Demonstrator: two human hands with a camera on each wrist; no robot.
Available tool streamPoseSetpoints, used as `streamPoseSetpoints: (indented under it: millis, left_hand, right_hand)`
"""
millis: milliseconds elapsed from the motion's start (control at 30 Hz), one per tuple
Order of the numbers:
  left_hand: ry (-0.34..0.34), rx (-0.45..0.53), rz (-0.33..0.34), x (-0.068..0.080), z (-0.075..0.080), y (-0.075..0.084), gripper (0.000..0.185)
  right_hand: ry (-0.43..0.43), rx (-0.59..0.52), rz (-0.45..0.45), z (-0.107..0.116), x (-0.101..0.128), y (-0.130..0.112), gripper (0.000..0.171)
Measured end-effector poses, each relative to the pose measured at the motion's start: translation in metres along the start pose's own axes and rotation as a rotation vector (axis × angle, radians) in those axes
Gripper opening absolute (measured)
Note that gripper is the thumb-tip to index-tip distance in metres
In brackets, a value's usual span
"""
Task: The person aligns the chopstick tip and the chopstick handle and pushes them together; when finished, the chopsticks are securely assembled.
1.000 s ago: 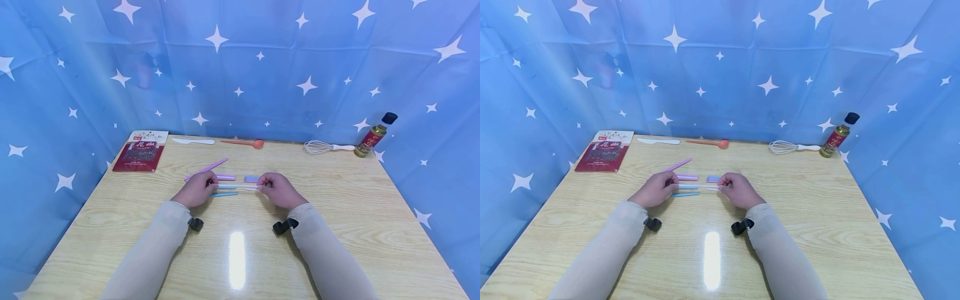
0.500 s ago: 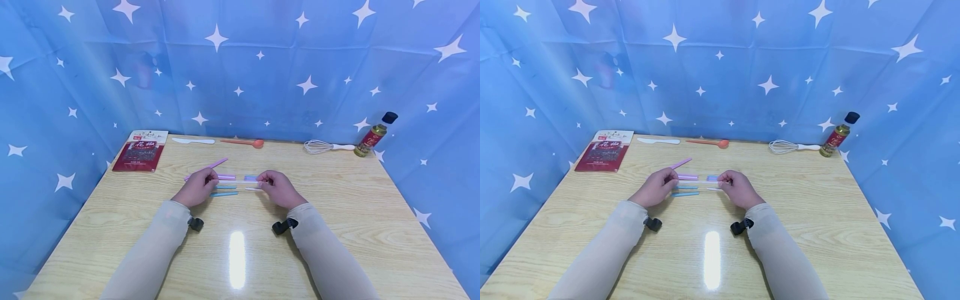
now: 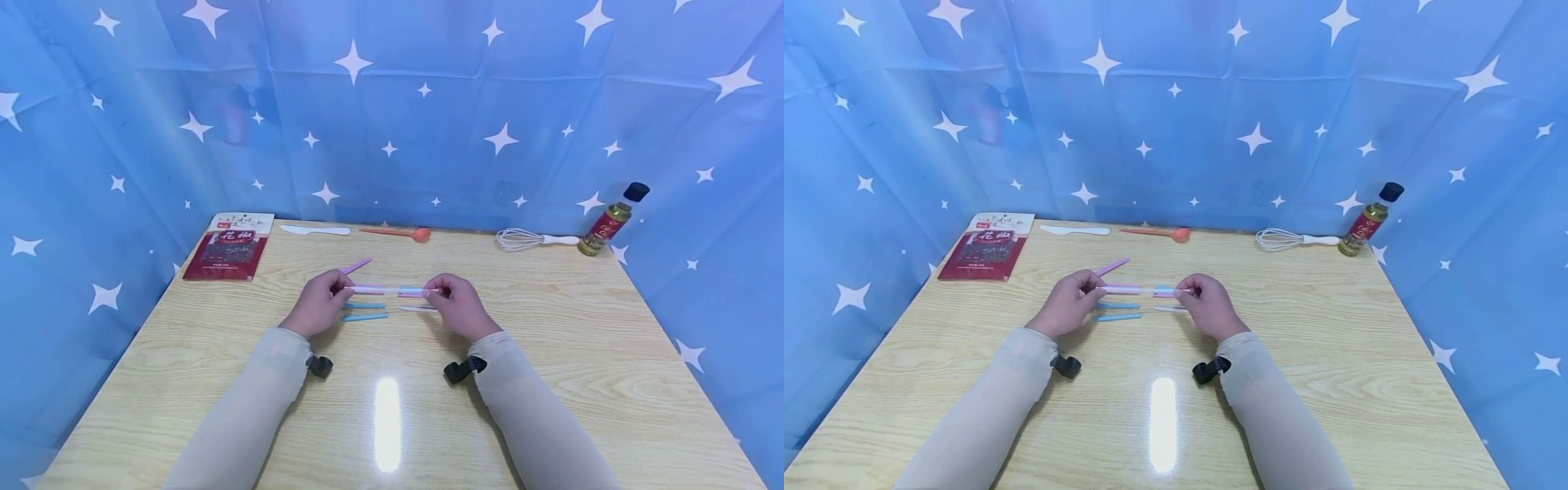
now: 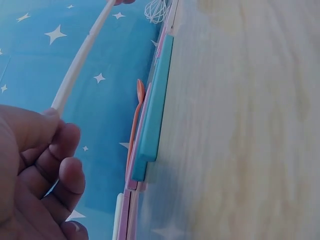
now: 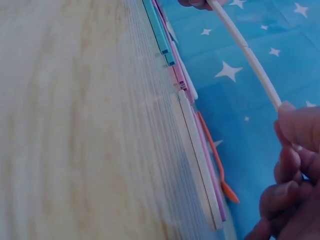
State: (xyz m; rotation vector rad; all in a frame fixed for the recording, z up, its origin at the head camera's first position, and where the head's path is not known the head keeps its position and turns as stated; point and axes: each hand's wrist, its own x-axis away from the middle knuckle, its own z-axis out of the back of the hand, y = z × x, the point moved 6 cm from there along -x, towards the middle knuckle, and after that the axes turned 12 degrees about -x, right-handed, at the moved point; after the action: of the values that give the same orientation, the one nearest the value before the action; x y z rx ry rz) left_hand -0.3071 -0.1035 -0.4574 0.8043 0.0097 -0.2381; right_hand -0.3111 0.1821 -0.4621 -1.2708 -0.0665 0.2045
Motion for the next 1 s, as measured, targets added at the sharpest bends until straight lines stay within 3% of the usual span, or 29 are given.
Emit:
streamPoseSetpoints:
  millis: [200,467,700,867,1000]
  left_hand:
    - [0.029,0.043,-0.001,0.0010,0.0031,-0.0001,0.007]
    - [0.026,0.072,-0.045,0.0008,0.0042,0.0023,0.005]
    - [0.016,0.092,-0.037,0.0006,0.0049,0.0034,0.006]
    - [0.022,0.102,-0.041,-0.0006,0.0055,0.0035,0.006]
    - [0.047,0.114,-0.004,-0.0020,0.0104,-0.0035,0.007]
  right_hand:
    - [0.026,0.027,-0.013,0.0007,-0.0007,0.0001,0.013]
    - [0.052,0.000,0.042,-0.0010,0.0005,-0.0045,0.013]
    - [0.059,-0.035,0.079,-0.0027,0.0030,-0.0082,0.012]
    - [0.058,-0.027,0.054,-0.0028,0.0038,-0.0062,0.014]
    - [0.055,-0.021,0.013,-0.0023,0.0023,-0.0027,0.020]
